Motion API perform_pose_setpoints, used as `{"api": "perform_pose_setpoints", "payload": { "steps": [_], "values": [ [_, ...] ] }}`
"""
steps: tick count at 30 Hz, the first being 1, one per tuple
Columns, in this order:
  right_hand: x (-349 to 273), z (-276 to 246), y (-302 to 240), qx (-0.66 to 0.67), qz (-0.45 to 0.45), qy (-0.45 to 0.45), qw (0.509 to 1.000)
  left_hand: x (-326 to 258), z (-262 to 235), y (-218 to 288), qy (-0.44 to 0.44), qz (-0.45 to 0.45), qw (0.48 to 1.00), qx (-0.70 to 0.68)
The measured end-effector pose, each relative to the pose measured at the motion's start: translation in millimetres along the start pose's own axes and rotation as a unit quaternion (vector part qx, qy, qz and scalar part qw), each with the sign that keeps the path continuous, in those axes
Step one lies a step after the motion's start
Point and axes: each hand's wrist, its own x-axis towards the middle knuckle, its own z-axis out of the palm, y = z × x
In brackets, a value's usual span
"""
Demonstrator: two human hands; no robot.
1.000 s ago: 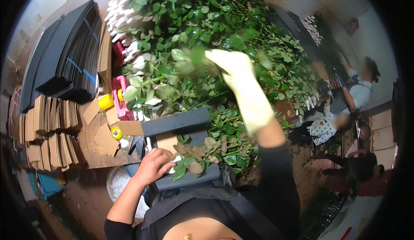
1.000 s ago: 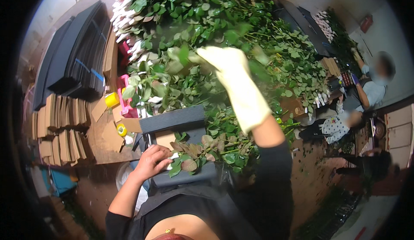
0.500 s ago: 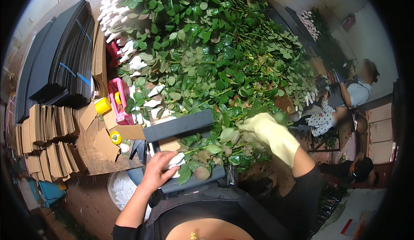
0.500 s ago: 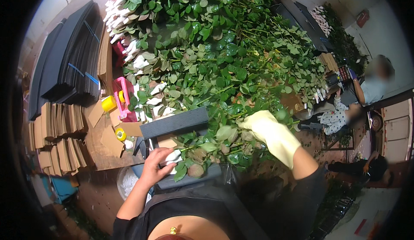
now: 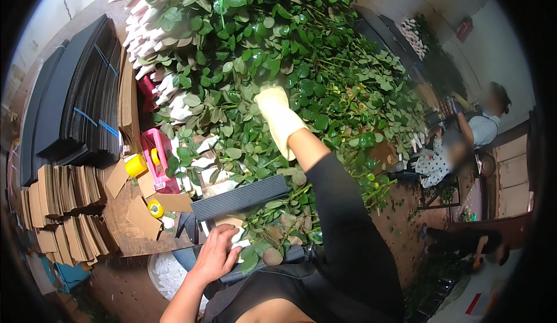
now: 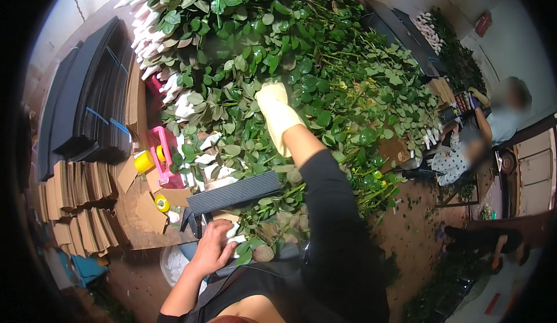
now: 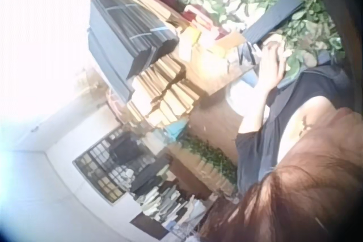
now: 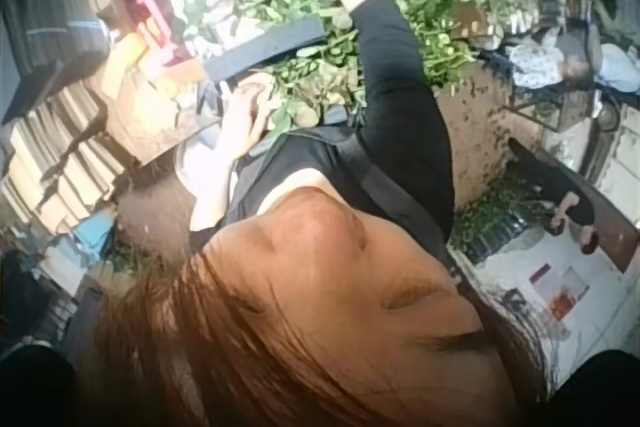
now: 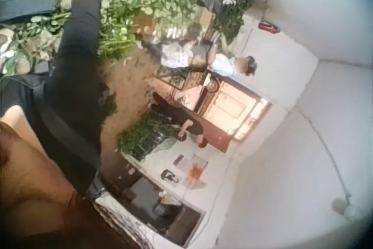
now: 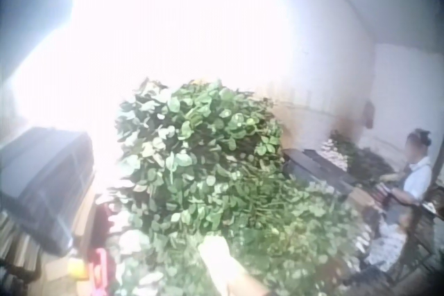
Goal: The person places green leafy stems into a black plastic tray, then inserts pink roses among the leaves. They adjust the arrangement, add more leaves, and close the tray with a lid. The process repeats with additional trays.
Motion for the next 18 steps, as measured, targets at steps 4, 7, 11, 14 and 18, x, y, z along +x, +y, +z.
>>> {"api": "perform_pose_setpoints", "payload": {
  "steps": [4, 7, 11, 14, 18],
  "values": [
    [-59, 5, -17, 0.123, -0.026, 0.173, 0.977, -4, -5, 0, 0.015, 0.003, 0.999, 0.030],
    [-126, -31, -19, 0.046, -0.099, -0.190, 0.976, -3, 4, -3, 0.087, 0.002, 0.995, 0.051],
    [-154, -27, 15, 0.147, -0.083, -0.262, 0.950, 9, 1, -2, 0.081, 0.074, 0.989, 0.095],
    [-120, -77, 38, 0.227, -0.211, -0.293, 0.905, 6, -3, -6, 0.063, 0.058, 0.994, 0.068],
    [-47, -70, 41, 0.233, -0.051, 0.009, 0.971, 6, -9, -10, 0.042, 0.050, 0.997, 0.038]
  ]
}}
